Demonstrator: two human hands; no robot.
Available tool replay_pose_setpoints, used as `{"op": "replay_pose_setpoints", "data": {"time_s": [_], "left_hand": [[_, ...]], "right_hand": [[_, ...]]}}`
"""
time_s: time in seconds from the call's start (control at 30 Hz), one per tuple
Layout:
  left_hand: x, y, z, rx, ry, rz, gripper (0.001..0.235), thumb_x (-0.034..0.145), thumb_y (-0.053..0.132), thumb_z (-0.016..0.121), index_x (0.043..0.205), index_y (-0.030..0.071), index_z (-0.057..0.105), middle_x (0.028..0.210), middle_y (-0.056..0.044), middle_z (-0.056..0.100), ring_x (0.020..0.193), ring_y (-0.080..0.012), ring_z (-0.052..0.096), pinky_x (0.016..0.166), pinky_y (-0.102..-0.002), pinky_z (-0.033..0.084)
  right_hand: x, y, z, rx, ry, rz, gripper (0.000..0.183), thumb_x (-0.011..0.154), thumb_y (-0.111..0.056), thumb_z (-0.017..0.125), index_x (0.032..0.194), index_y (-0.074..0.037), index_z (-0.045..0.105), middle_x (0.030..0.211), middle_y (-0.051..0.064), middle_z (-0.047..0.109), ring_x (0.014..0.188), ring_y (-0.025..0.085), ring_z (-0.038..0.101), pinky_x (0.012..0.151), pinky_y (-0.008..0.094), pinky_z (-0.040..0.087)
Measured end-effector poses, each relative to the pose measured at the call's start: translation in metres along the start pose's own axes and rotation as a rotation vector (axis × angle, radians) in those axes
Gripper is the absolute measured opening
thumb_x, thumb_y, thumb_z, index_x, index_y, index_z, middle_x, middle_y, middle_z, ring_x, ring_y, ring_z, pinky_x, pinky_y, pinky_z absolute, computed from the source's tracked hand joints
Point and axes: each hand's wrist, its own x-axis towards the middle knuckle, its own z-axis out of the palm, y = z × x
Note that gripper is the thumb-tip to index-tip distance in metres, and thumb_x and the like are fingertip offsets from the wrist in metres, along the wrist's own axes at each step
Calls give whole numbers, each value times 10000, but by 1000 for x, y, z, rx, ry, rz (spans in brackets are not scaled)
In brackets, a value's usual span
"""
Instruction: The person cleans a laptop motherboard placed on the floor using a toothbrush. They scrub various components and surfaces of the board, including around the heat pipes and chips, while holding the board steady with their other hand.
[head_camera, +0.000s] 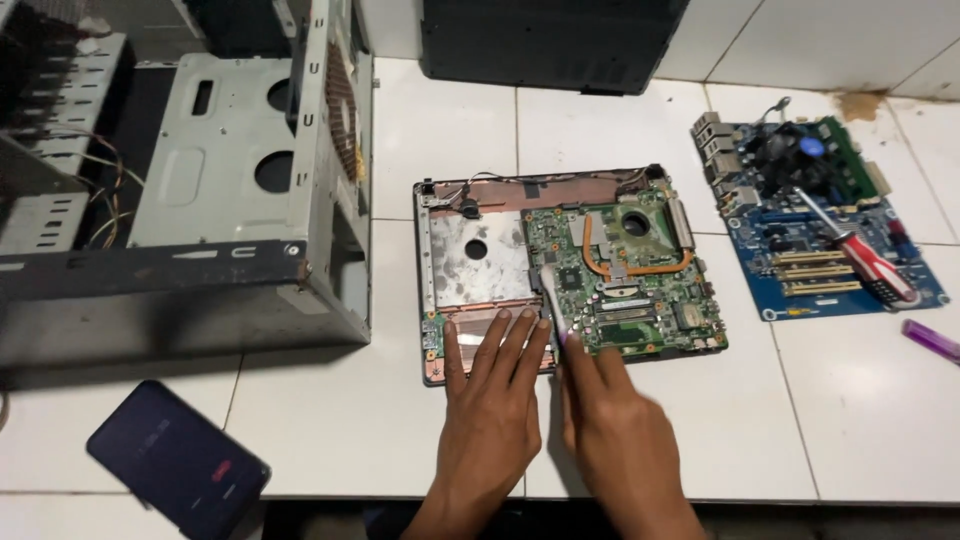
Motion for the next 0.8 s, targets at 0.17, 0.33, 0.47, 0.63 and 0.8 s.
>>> {"op": "replay_pose_setpoints", "data": {"time_s": [0.17,0.33,0.47,0.63,0.8], "left_hand": [[1,0,1,34,11,0,669,873,67,585,1537,82,501,1578,-88,521,1513,-282,408,1264,-686,101],[1,-1,1,-21,32,21,576,942,61,573,1516,50,524,1554,-114,545,1496,-317,426,1256,-703,93],[-2,-3,5,1,42,6,571,955,94,552,1524,80,520,1562,-90,532,1491,-296,416,1252,-681,114],[-5,-4,10,6,41,15,661,872,65,608,1527,77,514,1579,-102,518,1485,-320,420,1250,-694,102],[-5,-4,7,8,24,22,633,910,64,581,1538,79,498,1569,-91,524,1489,-312,411,1242,-706,90]], "right_hand": [[-14,7,0,-56,46,-9,486,937,-289,667,1416,-217,634,898,41,573,549,433,586,437,578,510],[36,4,20,-20,15,18,440,986,-263,620,1402,-118,620,1012,170,657,581,465,675,424,600,525],[0,-2,21,-66,-46,52,507,1000,-325,556,1483,-171,532,1039,139,601,539,490,646,447,614,517],[44,-1,4,-14,-81,149,395,983,-359,589,1364,-278,653,888,150,654,626,528,679,530,685,514],[93,28,0,-121,4,55,276,1040,-330,584,1262,-224,708,901,133,693,595,429,693,480,596,575]]}}
